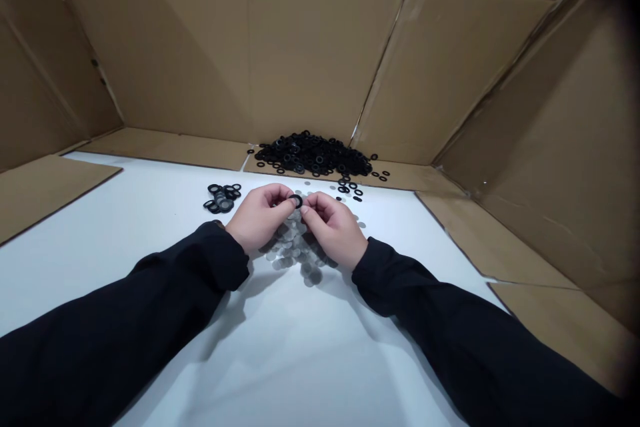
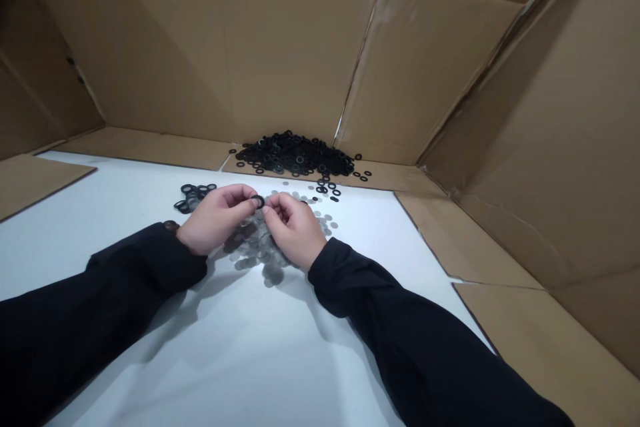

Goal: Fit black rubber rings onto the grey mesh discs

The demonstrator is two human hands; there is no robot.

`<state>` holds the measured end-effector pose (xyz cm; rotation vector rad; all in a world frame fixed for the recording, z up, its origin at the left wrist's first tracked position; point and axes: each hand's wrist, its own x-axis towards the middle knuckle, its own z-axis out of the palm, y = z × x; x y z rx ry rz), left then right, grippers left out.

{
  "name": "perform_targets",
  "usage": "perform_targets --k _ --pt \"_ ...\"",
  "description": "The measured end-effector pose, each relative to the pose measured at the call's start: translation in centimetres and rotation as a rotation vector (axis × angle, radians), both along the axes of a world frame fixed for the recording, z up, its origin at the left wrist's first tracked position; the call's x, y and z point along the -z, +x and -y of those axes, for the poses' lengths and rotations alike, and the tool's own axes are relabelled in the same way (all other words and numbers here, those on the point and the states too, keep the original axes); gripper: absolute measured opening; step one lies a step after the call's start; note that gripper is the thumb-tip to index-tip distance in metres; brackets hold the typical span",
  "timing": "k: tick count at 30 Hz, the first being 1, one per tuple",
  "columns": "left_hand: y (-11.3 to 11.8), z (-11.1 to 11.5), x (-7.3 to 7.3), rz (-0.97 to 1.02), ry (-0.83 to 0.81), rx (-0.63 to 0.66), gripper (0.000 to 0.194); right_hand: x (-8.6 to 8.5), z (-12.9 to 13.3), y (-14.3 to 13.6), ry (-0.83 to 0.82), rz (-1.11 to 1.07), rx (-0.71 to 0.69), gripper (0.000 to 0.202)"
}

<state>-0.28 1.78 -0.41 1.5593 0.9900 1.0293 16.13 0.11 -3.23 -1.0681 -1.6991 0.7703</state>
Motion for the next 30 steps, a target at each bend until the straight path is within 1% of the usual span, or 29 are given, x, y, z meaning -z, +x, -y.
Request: perform_targets --k 10,16,22,25,30 --pt "-0.1 0.2 -0.1 -0.101 0.061 0.037 0.014 -0.7 0.3 -0.1 0.100 0.115 0.046 0.009" --pt "0.0 0.3 -0.3 -0.126 0.040 0.060 0.015 -1.2 0.3 -0.1 0.096 0.120 0.097 0.008" --pt "-0.1 0.1 0.0 -0.068 0.014 0.040 0.017 -1.1 0.3 0.0 0.093 0.069 0.058 0.009" --pt "-0.1 0.1 -0.1 -0.023 0.030 0.016 0.018 -0.9 0.3 0.0 0.107 0.091 0.045 0.012" --pt "0.0 0.4 -0.4 -0.108 0.062 0.015 0.015 -1.1 0.4 0.0 0.123 0.123 0.069 0.008"
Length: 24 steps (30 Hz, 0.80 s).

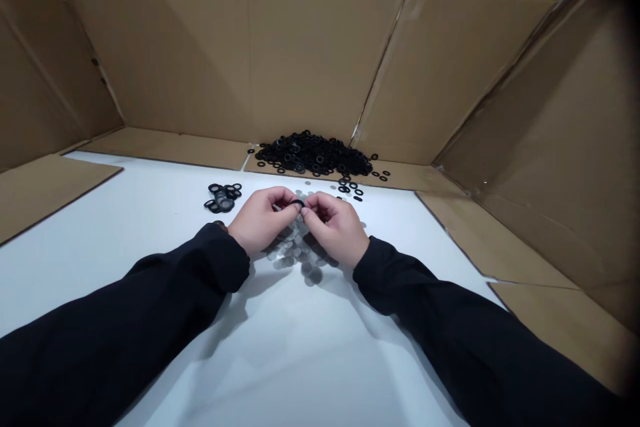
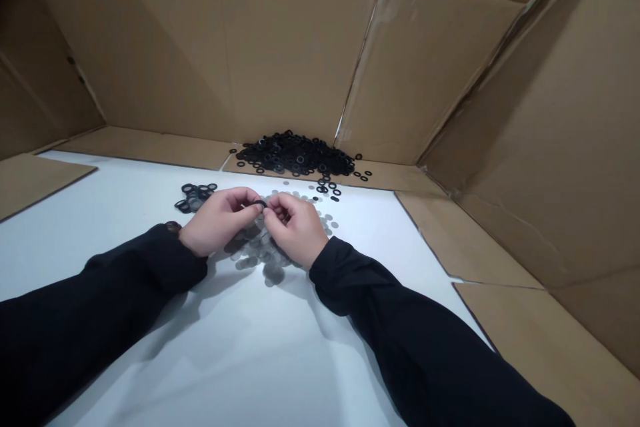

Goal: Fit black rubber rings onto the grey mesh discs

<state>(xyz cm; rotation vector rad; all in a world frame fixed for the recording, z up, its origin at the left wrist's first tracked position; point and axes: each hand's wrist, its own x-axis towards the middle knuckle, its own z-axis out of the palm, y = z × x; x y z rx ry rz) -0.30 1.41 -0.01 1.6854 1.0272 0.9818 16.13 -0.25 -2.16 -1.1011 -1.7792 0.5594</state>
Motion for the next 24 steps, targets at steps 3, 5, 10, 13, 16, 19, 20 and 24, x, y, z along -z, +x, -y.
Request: perform_targets --k 3,5,10,13,16,19,20,24 --pt "0.02 0.10 -0.07 -0.048 0.012 0.038 0.015 -0.16 -0.02 0.11 0.020 0.033 0.020 0.007" --pt "0.00 0.06 -0.06 -0.057 0.006 0.073 0.016 -0.23 -0.04 0.22 0.039 0.058 0.027 0.008" --pt "-0.02 -0.10 0.14 -0.011 -0.022 0.041 0.018 -0.07 -0.18 0.34 0.001 0.004 -0.001 0.006" --pt "-0.02 -0.08 0.20 0.067 -0.048 0.011 0.020 0.15 -0.26 0.26 -0.008 -0.007 -0.022 0.008" --pt "-0.04 -0.06 0.18 0.066 -0.035 0.008 0.020 0.29 -0.25 0.25 -0.004 0.010 -0.014 0.009" --pt "-0.06 -0.06 0.15 -0.018 0.016 0.002 0.018 0.27 -0.17 0.34 0.016 0.016 0.009 0.006" --pt "-0.06 -0.06 0.15 -0.040 0.028 0.004 0.017 0.25 -0.14 0.37 0.027 0.028 0.013 0.005" --pt "-0.08 -0.05 0.15 -0.056 0.039 -0.001 0.015 0.17 -0.03 0.36 0.049 0.084 0.007 0.004"
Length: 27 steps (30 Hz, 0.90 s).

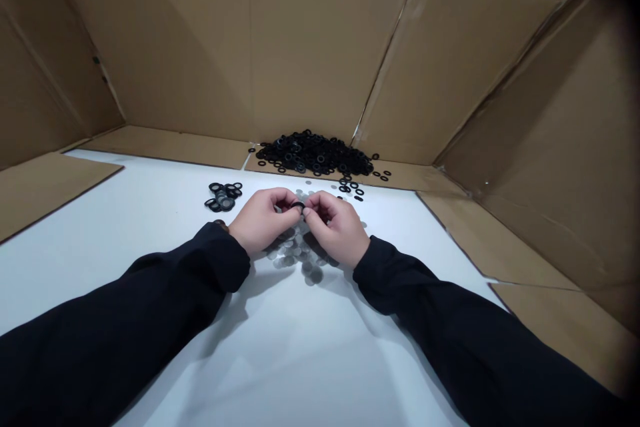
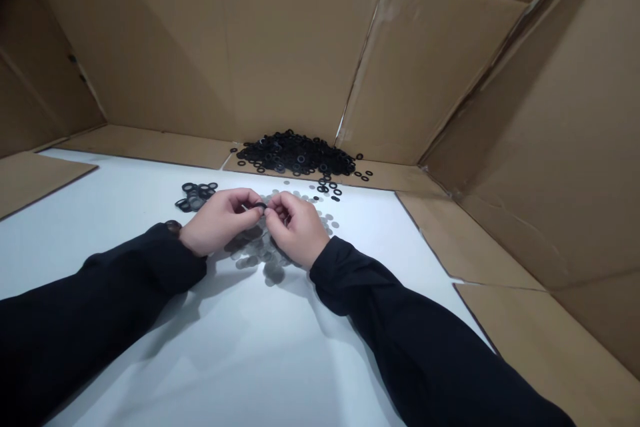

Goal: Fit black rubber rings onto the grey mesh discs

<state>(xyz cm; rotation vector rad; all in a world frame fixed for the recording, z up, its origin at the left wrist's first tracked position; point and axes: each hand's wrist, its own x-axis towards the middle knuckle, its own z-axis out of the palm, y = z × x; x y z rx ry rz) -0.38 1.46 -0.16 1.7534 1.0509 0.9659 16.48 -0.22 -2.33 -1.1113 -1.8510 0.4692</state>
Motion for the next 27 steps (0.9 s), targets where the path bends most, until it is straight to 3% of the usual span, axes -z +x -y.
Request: perform_targets --k 9,13,16,18,21,27 --pt "-0.15 0.07 -0.27 -0.098 0.070 0.036 0.014 -0.07 -0.10 0.22 0.043 0.079 -0.028 0.008" --pt "-0.17 -0.03 -0.19 -0.083 0.007 0.088 0.016 -0.10 -0.33 0.58 0.054 0.107 -0.051 0.008" --pt "-0.14 -0.18 0.06 -0.003 -0.046 0.045 0.016 0.11 -0.45 0.66 0.028 0.039 -0.046 0.001" --pt "-0.03 -0.19 0.21 0.059 -0.097 0.015 0.016 0.23 -0.45 0.61 0.036 0.009 -0.037 0.012" --pt "0.22 -0.05 0.33 0.133 -0.165 0.028 0.016 0.17 -0.30 0.43 0.138 0.091 -0.019 0.025" --pt "0.30 0.05 0.51 0.183 -0.237 0.081 0.015 -0.13 -0.08 0.23 0.294 0.165 -0.013 0.018"
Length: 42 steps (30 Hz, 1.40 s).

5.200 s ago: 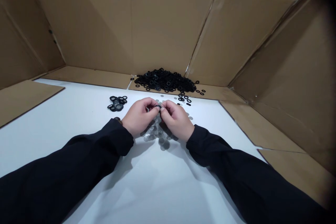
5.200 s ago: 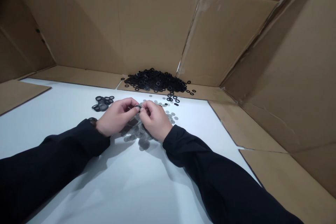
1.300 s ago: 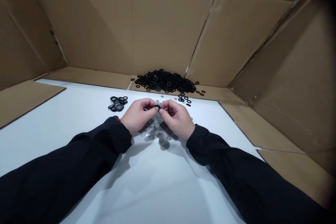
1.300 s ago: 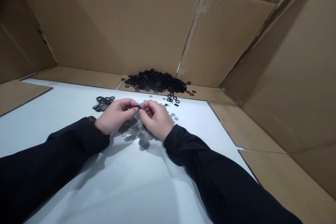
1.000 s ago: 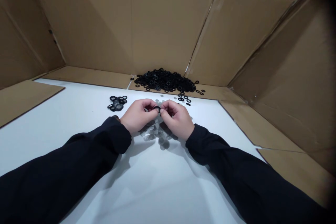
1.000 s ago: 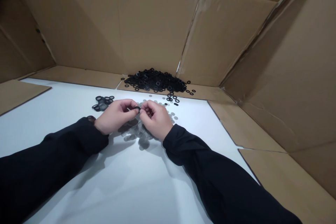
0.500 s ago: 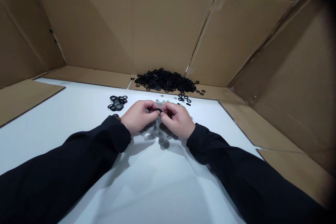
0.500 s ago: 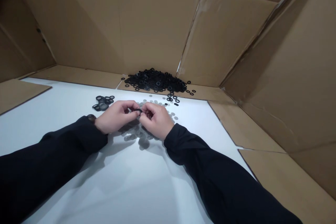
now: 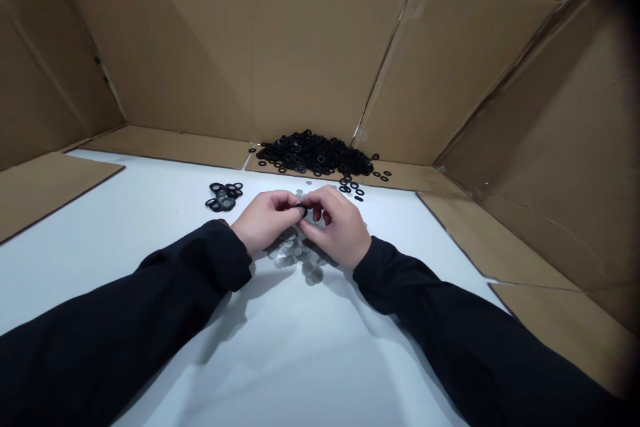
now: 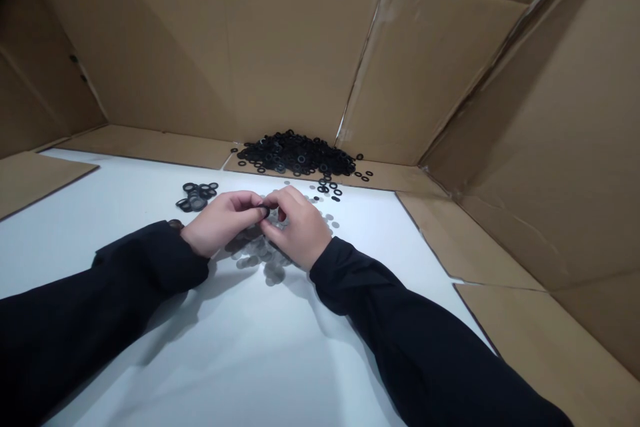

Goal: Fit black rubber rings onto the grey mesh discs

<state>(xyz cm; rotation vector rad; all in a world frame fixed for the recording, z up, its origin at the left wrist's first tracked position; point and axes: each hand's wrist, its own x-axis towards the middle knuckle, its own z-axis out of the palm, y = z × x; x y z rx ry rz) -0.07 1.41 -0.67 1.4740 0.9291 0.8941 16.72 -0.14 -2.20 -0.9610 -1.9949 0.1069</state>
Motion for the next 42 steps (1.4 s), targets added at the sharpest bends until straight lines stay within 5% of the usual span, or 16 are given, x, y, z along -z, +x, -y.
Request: perform_targets --k 10,17,24,38,42 --pt "-0.01 -0.10 -0.26 -0.026 -0.005 0.010 0.014 0.29 -0.24 0.47 0.010 -0.018 -0.102 0.032" --pt "-0.28 -0.35 -0.08 -0.047 0.082 -0.065 0.020 0.75 -0.31 0.14 -0.222 -0.132 -0.007 0.008" --pt "-0.31 -0.13 -0.55 -0.231 0.236 -0.046 0.015 0.20 -0.23 0.16 -0.152 -0.054 0.003 0.009" --pt "-0.46 -0.29 -0.31 -0.171 0.206 -0.063 0.019 0.32 -0.36 0.54 -0.083 -0.048 -0.013 0.004" --pt "-0.13 -0.13 -0.33 -0.096 0.171 -0.051 0.015 0.35 -0.11 0.29 -0.059 -0.023 -0.012 0.027"
